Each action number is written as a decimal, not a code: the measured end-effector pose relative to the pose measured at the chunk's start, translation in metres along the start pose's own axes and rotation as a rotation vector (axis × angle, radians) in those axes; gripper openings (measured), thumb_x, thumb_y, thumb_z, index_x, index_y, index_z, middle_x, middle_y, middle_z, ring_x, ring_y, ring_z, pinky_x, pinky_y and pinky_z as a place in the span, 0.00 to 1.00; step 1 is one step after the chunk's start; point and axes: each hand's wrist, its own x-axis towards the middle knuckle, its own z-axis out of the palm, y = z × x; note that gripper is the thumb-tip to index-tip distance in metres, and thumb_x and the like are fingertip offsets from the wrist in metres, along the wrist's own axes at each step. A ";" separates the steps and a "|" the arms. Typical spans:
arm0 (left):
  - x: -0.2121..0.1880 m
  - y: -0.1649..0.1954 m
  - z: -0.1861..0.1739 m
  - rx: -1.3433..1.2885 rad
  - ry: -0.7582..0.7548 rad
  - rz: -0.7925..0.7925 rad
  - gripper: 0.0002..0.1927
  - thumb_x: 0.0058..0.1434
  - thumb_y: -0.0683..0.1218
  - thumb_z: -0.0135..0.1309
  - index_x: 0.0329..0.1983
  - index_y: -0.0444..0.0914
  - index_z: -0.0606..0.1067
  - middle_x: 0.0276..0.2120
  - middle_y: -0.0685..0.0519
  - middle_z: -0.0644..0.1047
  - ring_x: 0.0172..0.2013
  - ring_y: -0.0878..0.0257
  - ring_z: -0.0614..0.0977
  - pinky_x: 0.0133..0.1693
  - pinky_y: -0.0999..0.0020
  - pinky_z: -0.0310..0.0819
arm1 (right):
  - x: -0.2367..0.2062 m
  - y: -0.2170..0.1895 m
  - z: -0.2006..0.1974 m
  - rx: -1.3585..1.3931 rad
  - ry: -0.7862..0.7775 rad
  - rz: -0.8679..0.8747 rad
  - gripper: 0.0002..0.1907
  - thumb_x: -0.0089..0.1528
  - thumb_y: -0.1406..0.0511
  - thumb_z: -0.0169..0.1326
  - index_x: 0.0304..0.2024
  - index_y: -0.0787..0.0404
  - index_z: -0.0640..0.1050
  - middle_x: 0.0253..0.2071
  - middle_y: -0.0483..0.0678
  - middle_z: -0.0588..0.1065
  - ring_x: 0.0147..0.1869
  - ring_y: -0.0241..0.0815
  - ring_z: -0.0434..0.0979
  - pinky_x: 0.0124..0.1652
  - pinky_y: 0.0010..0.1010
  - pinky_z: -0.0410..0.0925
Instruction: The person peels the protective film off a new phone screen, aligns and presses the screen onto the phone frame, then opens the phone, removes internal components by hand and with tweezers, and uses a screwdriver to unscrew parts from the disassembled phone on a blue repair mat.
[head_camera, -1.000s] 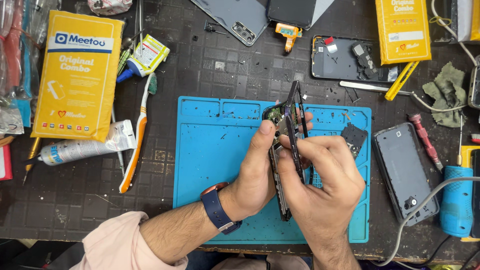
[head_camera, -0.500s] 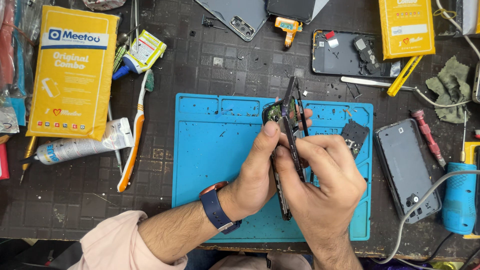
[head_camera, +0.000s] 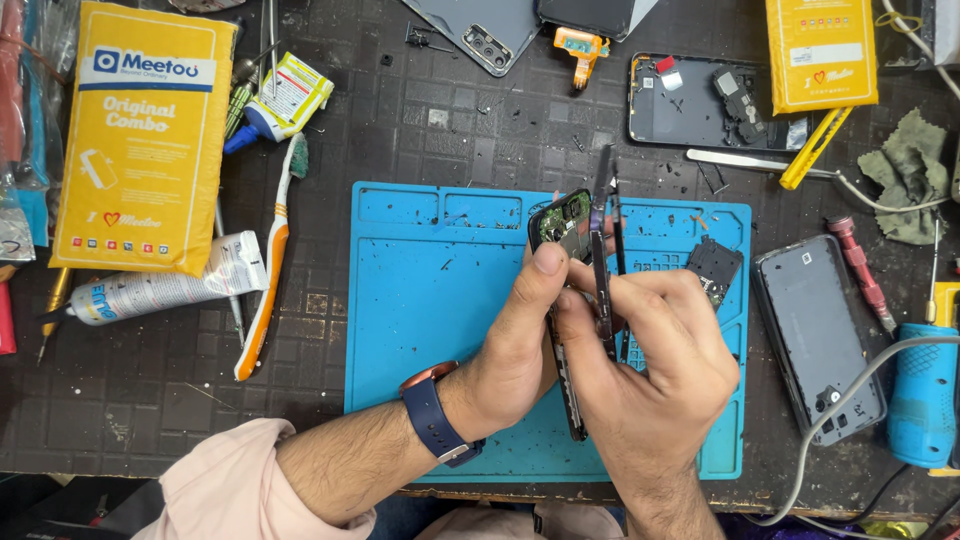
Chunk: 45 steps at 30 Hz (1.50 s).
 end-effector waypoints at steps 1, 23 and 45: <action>0.000 0.001 0.001 0.001 0.009 -0.001 0.28 0.79 0.64 0.42 0.57 0.33 0.71 0.52 0.49 0.73 0.55 0.62 0.73 0.60 0.62 0.69 | 0.000 0.000 0.000 -0.006 0.001 -0.003 0.13 0.60 0.74 0.68 0.45 0.65 0.80 0.39 0.48 0.76 0.39 0.36 0.77 0.37 0.25 0.71; 0.001 0.009 0.013 -0.002 0.055 0.011 0.35 0.69 0.64 0.44 0.71 0.39 0.59 0.64 0.54 0.66 0.64 0.67 0.69 0.66 0.63 0.66 | -0.002 -0.009 0.003 -0.028 0.066 0.037 0.10 0.64 0.74 0.68 0.45 0.64 0.80 0.39 0.47 0.78 0.36 0.32 0.77 0.37 0.22 0.71; -0.003 0.006 0.005 0.000 0.025 0.079 0.26 0.81 0.61 0.46 0.55 0.32 0.65 0.47 0.51 0.70 0.49 0.65 0.71 0.58 0.64 0.69 | -0.003 -0.003 0.003 0.023 -0.035 0.040 0.11 0.62 0.76 0.64 0.46 0.65 0.81 0.42 0.48 0.78 0.39 0.36 0.78 0.38 0.23 0.71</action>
